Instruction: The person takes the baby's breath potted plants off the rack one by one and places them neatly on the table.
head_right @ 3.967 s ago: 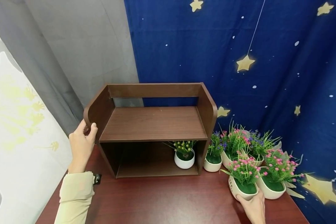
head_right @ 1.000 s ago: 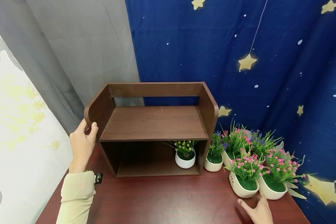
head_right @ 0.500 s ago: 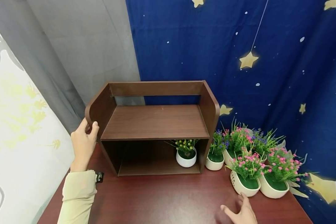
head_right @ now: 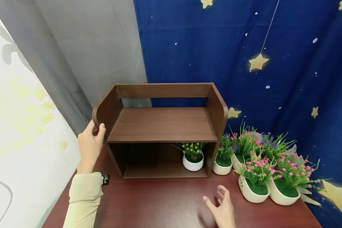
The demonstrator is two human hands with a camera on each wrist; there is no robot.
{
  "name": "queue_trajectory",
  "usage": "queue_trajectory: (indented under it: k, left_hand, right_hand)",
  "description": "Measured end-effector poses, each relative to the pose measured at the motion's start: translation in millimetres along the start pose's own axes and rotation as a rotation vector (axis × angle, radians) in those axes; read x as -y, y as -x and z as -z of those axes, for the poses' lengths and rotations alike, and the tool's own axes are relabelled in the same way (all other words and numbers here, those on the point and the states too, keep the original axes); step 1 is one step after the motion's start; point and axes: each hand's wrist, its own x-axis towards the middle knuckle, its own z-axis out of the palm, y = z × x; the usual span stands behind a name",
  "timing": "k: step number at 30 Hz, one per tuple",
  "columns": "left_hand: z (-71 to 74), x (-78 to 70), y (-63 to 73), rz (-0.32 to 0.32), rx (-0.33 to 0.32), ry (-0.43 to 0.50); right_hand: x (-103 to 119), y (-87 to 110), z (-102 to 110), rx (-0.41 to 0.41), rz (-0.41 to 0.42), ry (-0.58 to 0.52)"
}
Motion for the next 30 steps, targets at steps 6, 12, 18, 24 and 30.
queue_trajectory:
  k: [6,12,18,24,30]
  left_hand:
    - [-2.7,0.4,0.5,0.003,-0.007,0.002]
    - [-2.7,1.8,1.9,0.004,-0.015,0.0]
    - [-3.1,0.6,0.1,-0.008,-0.034,-0.004]
    - [-4.7,1.0,-0.2,0.002,-0.04,-0.003]
    - [-4.6,1.1,-0.1,0.005,-0.041,-0.008]
  right_hand:
    - [7,-11.6,-26,0.009,0.016,-0.111]
    - [11,-25.4,-44,0.005,0.061,-0.161]
    - [16,-38.8,-55,-0.017,0.091,-0.154]
    - [12,-48.8,-63,-0.042,0.084,-0.12]
    - [8,-53.7,-68,-0.029,0.062,-0.113]
